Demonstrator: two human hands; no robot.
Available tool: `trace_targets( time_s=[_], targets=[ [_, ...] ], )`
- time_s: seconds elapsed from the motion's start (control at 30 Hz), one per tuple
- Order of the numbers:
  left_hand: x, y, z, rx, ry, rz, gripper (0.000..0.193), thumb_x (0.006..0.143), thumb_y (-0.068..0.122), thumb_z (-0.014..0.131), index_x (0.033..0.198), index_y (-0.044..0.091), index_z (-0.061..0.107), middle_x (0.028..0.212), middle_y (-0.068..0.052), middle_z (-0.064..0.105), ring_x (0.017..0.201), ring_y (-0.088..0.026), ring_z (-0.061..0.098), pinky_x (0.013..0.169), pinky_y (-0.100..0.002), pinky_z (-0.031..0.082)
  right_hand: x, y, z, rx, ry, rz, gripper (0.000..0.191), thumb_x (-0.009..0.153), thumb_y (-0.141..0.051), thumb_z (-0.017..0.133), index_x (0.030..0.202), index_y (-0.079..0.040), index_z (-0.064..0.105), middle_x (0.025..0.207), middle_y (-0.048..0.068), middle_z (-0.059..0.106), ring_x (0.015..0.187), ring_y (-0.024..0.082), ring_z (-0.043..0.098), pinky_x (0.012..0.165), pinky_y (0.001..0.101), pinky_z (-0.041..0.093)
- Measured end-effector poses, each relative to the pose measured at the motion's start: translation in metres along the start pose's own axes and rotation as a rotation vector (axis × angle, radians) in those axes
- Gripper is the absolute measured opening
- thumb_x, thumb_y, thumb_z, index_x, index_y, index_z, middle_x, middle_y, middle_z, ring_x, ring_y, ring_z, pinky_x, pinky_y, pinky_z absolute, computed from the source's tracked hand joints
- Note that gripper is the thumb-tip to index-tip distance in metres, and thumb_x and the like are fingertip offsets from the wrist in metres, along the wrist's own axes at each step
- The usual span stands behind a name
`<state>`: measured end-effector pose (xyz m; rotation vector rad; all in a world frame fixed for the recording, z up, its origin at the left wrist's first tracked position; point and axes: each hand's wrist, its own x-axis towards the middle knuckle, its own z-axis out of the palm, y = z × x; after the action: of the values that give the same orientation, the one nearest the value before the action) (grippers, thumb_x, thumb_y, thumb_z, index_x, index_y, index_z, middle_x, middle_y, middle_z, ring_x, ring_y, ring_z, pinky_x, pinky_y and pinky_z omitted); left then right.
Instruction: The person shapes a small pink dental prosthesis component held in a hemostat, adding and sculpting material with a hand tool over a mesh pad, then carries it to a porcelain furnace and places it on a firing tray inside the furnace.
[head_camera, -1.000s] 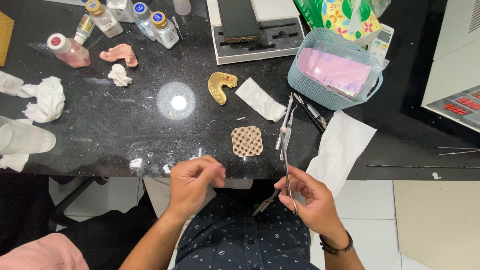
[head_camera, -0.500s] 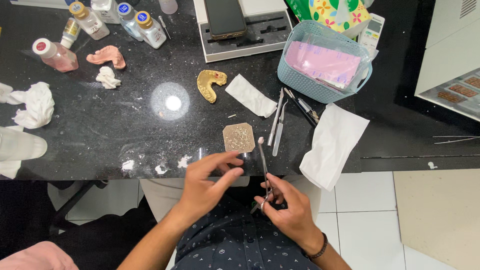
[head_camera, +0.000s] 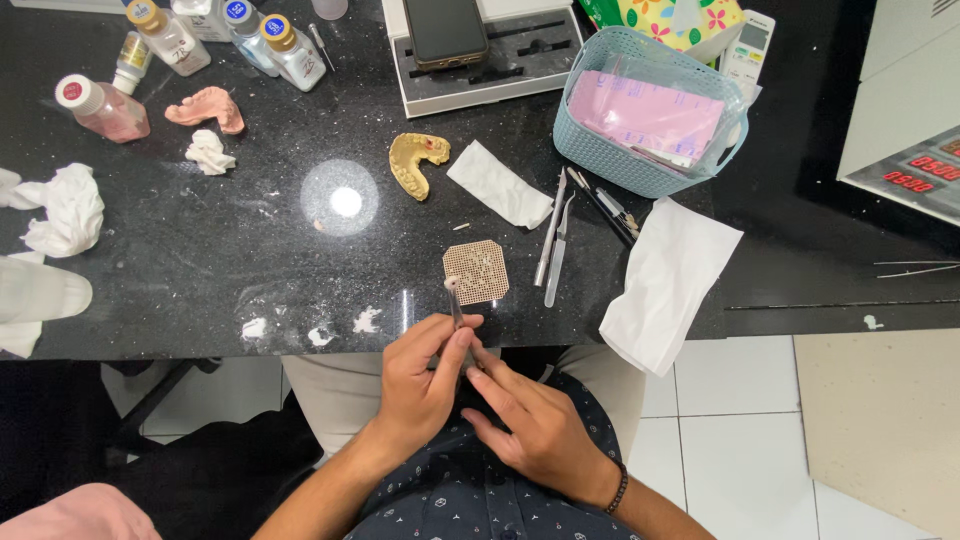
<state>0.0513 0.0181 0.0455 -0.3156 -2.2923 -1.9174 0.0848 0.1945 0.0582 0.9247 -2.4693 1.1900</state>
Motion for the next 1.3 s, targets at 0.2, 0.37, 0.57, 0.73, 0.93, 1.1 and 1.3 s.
trace_targets(
  time_s=[0.2,0.37,0.57,0.73,0.93,1.1,1.3],
  targets=[
    [-0.003,0.004,-0.012,-0.081,-0.018,-0.16,0.019,0.1,0.002,0.061,0.113,-0.005,0.073,0.085,-0.008,0.073,0.058,-0.012,0.059,0.052,-0.023,0.047,-0.01,0.006,-0.004,0.001,0.204,-0.024,0.04,0.087,-0.005,0.086,0.12,0.0,0.065,0.117,0.011,0.072,0.097,0.023,0.075,0.08,0.0303,0.061],
    [-0.005,0.015,-0.001,0.242,-0.008,0.338,0.026,0.098,-0.002,0.068,0.123,-0.007,0.065,0.098,-0.015,0.071,0.079,-0.021,0.072,0.068,-0.029,0.058,-0.01,0.008,-0.008,0.373,0.267,0.344,0.034,0.088,-0.002,0.079,0.119,0.006,0.067,0.107,0.013,0.072,0.081,0.014,0.069,0.071,0.0253,0.06],
    [-0.004,0.029,0.001,0.443,-0.083,0.576,0.046,0.087,-0.005,0.072,0.131,-0.015,0.06,0.107,-0.019,0.069,0.086,-0.025,0.071,0.07,-0.034,0.059,0.004,-0.002,0.0,0.47,0.377,0.304,0.028,0.094,0.002,0.076,0.119,0.006,0.065,0.11,0.015,0.069,0.085,0.015,0.069,0.073,0.0244,0.061],
    [-0.004,0.036,-0.001,0.49,-0.077,0.586,0.044,0.087,-0.005,0.072,0.128,-0.015,0.062,0.106,-0.018,0.067,0.08,-0.022,0.069,0.063,-0.031,0.055,0.009,-0.01,-0.002,0.257,0.419,0.353,0.02,0.088,0.003,0.079,0.108,0.007,0.074,0.086,0.011,0.071,0.063,0.009,0.059,0.053,0.0202,0.045],
    [-0.003,0.046,-0.005,0.486,-0.093,0.603,0.044,0.086,0.001,0.079,0.125,-0.013,0.066,0.097,-0.013,0.068,0.069,-0.017,0.063,0.054,-0.03,0.049,0.003,-0.011,-0.003,0.407,0.432,0.307,0.015,0.096,0.005,0.072,0.11,0.008,0.071,0.095,0.012,0.071,0.073,0.009,0.065,0.06,0.0213,0.053],
    [-0.006,0.051,-0.002,0.367,-0.08,0.513,0.036,0.087,0.004,0.08,0.119,-0.007,0.068,0.092,-0.009,0.067,0.071,-0.02,0.065,0.058,-0.032,0.049,-0.005,-0.005,-0.007,0.412,0.422,0.399,0.01,0.089,0.003,0.076,0.095,0.009,0.07,0.093,0.013,0.072,0.067,0.009,0.062,0.056,0.0194,0.048],
    [-0.013,0.053,-0.004,0.021,-0.258,0.126,0.026,0.092,0.006,0.078,0.116,-0.004,0.073,0.077,-0.008,0.065,0.062,-0.016,0.062,0.054,-0.028,0.048,-0.003,0.002,-0.016,0.659,0.283,0.407,0.011,0.098,0.0,0.071,0.092,0.008,0.07,0.086,0.01,0.07,0.077,0.013,0.068,0.075,0.0267,0.059]
  ],
)
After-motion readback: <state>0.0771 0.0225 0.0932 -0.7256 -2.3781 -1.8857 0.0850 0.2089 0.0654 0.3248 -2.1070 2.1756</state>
